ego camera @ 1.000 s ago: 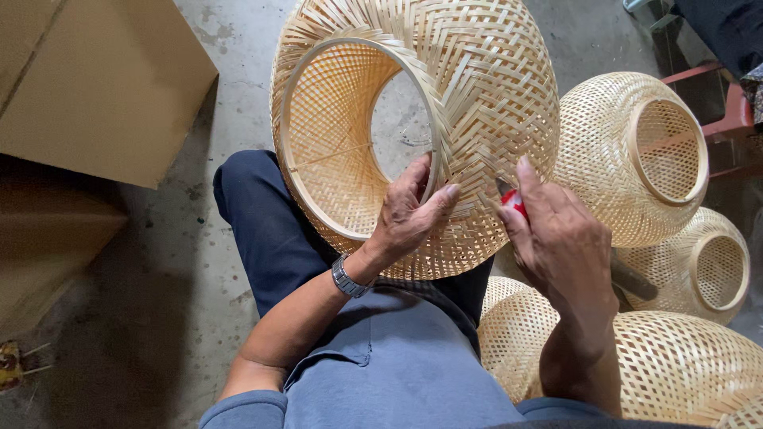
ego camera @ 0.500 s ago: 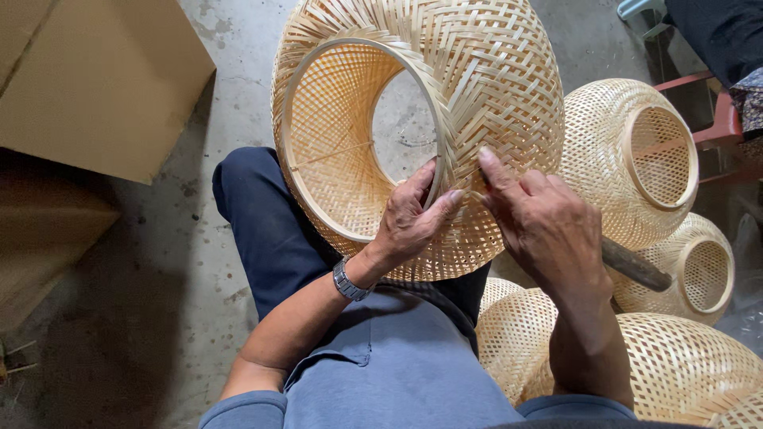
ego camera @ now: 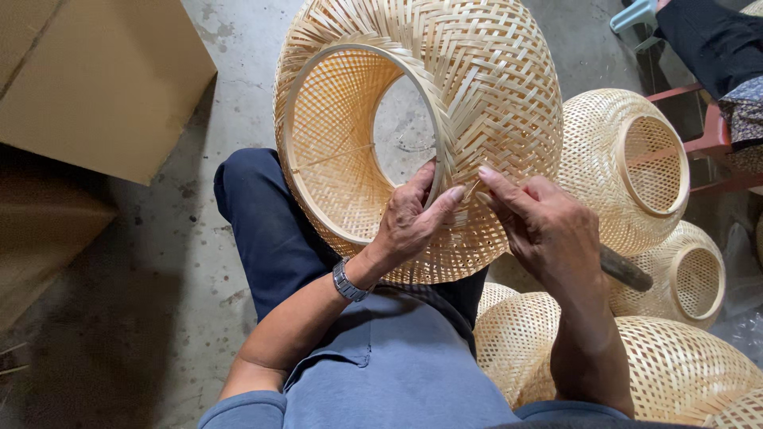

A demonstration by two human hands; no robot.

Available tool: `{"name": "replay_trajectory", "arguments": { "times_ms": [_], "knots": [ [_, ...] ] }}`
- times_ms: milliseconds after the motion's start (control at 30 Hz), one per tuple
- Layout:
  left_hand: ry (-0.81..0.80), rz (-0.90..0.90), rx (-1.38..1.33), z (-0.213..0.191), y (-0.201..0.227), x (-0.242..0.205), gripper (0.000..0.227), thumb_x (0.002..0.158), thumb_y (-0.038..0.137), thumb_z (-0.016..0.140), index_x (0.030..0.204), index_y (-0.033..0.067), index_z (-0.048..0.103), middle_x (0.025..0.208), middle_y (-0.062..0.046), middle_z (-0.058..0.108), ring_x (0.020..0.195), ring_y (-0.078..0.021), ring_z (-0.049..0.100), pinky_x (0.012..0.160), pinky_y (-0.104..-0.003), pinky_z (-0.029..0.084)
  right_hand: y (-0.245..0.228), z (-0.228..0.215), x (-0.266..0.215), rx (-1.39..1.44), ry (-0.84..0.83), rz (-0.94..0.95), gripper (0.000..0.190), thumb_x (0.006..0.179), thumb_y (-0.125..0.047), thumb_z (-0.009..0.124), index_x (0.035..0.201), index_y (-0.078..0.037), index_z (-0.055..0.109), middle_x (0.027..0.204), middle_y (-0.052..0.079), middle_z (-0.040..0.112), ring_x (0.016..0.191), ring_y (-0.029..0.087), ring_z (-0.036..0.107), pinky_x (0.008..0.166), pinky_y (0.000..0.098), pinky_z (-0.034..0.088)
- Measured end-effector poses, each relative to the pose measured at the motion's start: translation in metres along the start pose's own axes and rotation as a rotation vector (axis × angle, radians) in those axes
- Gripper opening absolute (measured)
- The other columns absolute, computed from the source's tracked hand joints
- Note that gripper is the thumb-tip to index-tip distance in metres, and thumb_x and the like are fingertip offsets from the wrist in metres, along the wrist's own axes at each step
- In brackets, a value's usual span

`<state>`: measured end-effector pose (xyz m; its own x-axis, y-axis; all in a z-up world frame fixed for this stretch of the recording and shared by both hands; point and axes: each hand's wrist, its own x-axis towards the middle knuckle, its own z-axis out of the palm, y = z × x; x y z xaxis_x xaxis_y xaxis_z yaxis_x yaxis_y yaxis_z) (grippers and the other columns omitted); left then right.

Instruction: The person is weaving a large, round bamboo basket. They use a red-handled tool to tuck and secure the bamboo strips along the rim of the basket. The person rotates the basket periodically to continue the weaving process around the circumference.

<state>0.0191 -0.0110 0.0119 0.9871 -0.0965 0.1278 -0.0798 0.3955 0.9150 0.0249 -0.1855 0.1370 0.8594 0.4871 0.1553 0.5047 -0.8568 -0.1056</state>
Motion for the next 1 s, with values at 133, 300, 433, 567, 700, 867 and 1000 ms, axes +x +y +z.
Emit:
{"name": "replay_trajectory", "arguments": {
  "times_ms": [133, 300, 433, 567, 700, 867, 1000],
  "knots": [
    [0.012, 0.046, -0.058, 0.002, -0.007, 0.001, 0.037, 0.108, 0.014, 0.060, 0.139, -0.0042, 0.059, 0.120, -0.009, 0.072, 0.104, -0.0099, 0.065, 0.092, -0.026, 0.057, 0.009, 0.013, -0.003, -0.076, 0.023, 0.010, 0.037, 0.101, -0.031, 0.069, 0.137, -0.030, 0.069, 0.074, 0.003, 0.059, 0.055, 0.016, 0.053, 0.049, 0.0359, 0.043],
    [0.023, 0.035, -0.074, 0.002, -0.010, -0.001, 0.036, 0.107, 0.013, 0.060, 0.139, -0.0036, 0.059, 0.116, -0.007, 0.072, 0.101, -0.0084, 0.065, 0.089, -0.025, 0.057, 0.032, 0.034, -0.009, -0.047, 0.260, 0.000, 0.039, 0.112, -0.016, 0.068, 0.150, -0.024, 0.065, 0.082, 0.000, 0.059, 0.061, 0.010, 0.050, 0.047, 0.0215, 0.039],
    [0.014, 0.079, -0.002, 0.000, -0.007, 0.000, 0.034, 0.107, 0.012, 0.061, 0.137, -0.0033, 0.062, 0.114, -0.006, 0.072, 0.100, -0.0080, 0.064, 0.089, -0.024, 0.057, 0.070, 0.011, 0.009, -0.473, 0.510, -0.012, 0.023, 0.109, -0.005, 0.069, 0.131, -0.007, 0.073, 0.066, 0.006, 0.059, 0.053, 0.018, 0.052, 0.040, 0.0322, 0.036],
    [-0.006, 0.157, 0.091, -0.015, 0.000, 0.014, 0.033, 0.107, 0.013, 0.062, 0.136, -0.0023, 0.062, 0.112, -0.005, 0.073, 0.098, -0.0074, 0.065, 0.087, -0.024, 0.057, 0.074, -0.008, 0.000, -0.342, 0.361, 0.177, 0.037, 0.113, -0.021, 0.060, 0.129, 0.012, 0.062, 0.085, 0.018, 0.066, 0.065, 0.029, 0.062, 0.054, 0.0412, 0.049],
    [-0.046, 0.109, 0.176, -0.025, 0.002, 0.018, 0.036, 0.102, 0.014, 0.065, 0.135, -0.0007, 0.063, 0.091, -0.001, 0.070, 0.077, -0.0054, 0.061, 0.068, -0.023, 0.054, 0.068, 0.009, -0.017, 0.067, 0.265, 0.185, 0.035, 0.123, -0.031, 0.053, 0.124, 0.001, 0.066, 0.095, 0.014, 0.068, 0.079, 0.024, 0.066, 0.068, 0.0393, 0.053],
    [-0.073, 0.010, 0.175, -0.019, -0.011, 0.008, 0.021, 0.103, 0.012, 0.066, 0.117, -0.0033, 0.069, 0.088, -0.002, 0.067, 0.075, -0.0064, 0.060, 0.066, -0.023, 0.053, 0.044, 0.017, -0.029, 0.183, 0.143, 0.135, 0.044, 0.108, -0.032, 0.058, 0.139, -0.003, 0.066, 0.088, 0.010, 0.062, 0.068, 0.020, 0.057, 0.058, 0.0355, 0.049],
    [-0.096, 0.001, -0.034, -0.016, -0.018, 0.008, 0.026, 0.106, 0.011, 0.061, 0.127, -0.0042, 0.064, 0.105, -0.003, 0.070, 0.092, -0.0064, 0.062, 0.083, -0.023, 0.055, 0.021, 0.021, -0.032, 0.196, 0.015, 0.081, 0.057, 0.099, -0.047, 0.058, 0.138, -0.005, 0.063, 0.082, 0.008, 0.062, 0.056, 0.015, 0.054, 0.050, 0.0330, 0.049]
  ]
}}
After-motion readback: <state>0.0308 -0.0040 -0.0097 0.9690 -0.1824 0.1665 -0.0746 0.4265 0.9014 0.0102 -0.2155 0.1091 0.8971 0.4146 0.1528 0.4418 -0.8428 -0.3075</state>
